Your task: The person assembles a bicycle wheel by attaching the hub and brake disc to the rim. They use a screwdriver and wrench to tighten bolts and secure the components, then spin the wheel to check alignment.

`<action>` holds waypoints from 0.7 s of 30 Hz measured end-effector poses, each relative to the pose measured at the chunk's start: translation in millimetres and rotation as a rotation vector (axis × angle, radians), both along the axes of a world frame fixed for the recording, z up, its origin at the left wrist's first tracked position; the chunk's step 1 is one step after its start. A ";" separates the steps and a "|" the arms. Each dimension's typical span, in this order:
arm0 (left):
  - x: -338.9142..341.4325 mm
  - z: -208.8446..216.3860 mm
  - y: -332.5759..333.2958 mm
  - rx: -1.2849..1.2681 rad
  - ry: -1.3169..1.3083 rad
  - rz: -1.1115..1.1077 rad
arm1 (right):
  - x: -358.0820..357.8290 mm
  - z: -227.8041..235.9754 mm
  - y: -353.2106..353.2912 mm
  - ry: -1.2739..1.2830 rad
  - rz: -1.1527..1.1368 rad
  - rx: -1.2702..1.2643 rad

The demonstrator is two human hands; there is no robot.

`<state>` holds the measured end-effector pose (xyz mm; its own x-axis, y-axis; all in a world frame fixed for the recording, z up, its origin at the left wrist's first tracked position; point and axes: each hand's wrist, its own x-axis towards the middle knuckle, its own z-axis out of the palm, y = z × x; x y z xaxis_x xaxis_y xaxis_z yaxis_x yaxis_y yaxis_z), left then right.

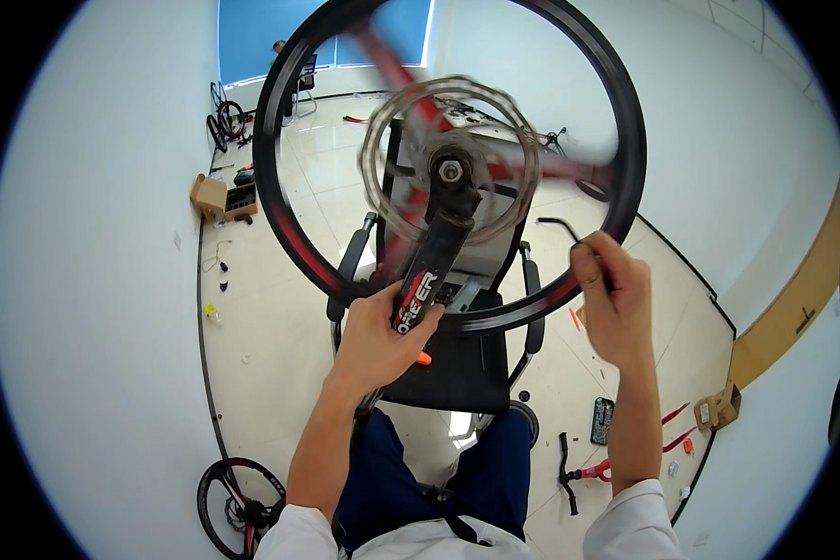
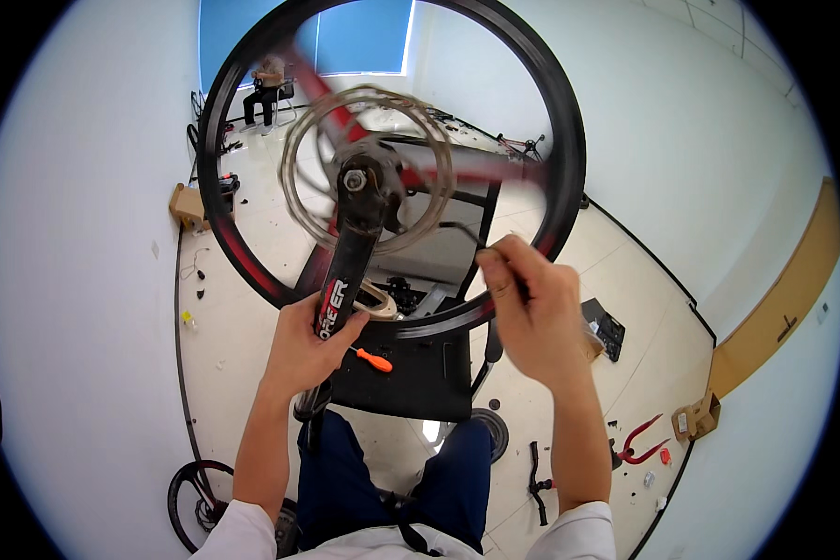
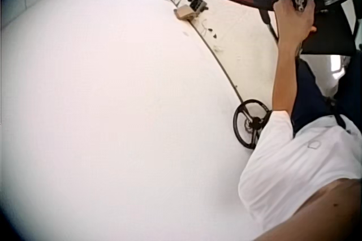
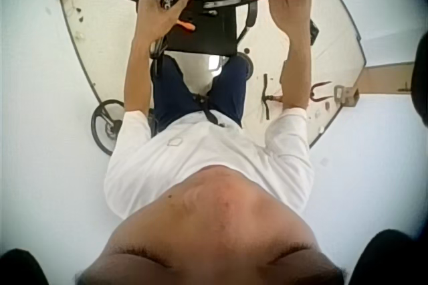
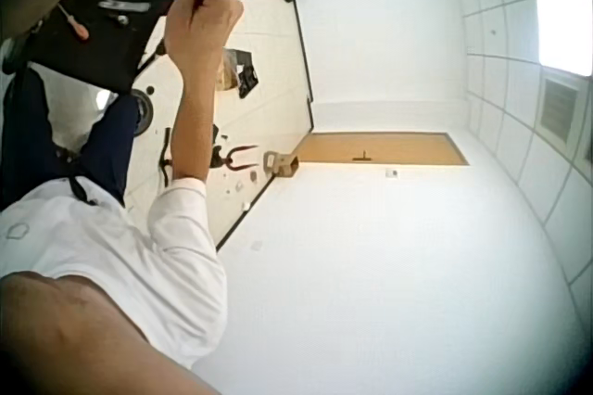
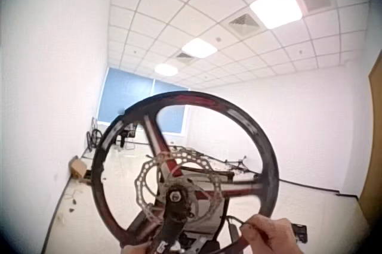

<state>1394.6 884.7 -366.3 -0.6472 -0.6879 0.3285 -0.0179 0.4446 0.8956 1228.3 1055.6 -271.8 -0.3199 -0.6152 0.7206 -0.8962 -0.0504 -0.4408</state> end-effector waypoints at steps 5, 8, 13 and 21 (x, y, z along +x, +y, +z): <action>6.2 -1.7 -1.3 0.027 0.020 0.058 | -7.6 -2.3 18.9 -0.026 -0.081 -0.037; 10.1 0.7 -1.5 0.022 0.060 0.067 | -18.1 -25.2 37.0 -0.113 -0.184 -0.078; 13.7 1.5 -4.1 0.061 0.028 0.094 | -54.8 -81.4 47.0 -0.222 -0.424 -0.121; 19.0 -1.1 -3.0 0.057 0.056 0.114 | -38.5 -93.8 14.7 -0.154 -0.333 -0.092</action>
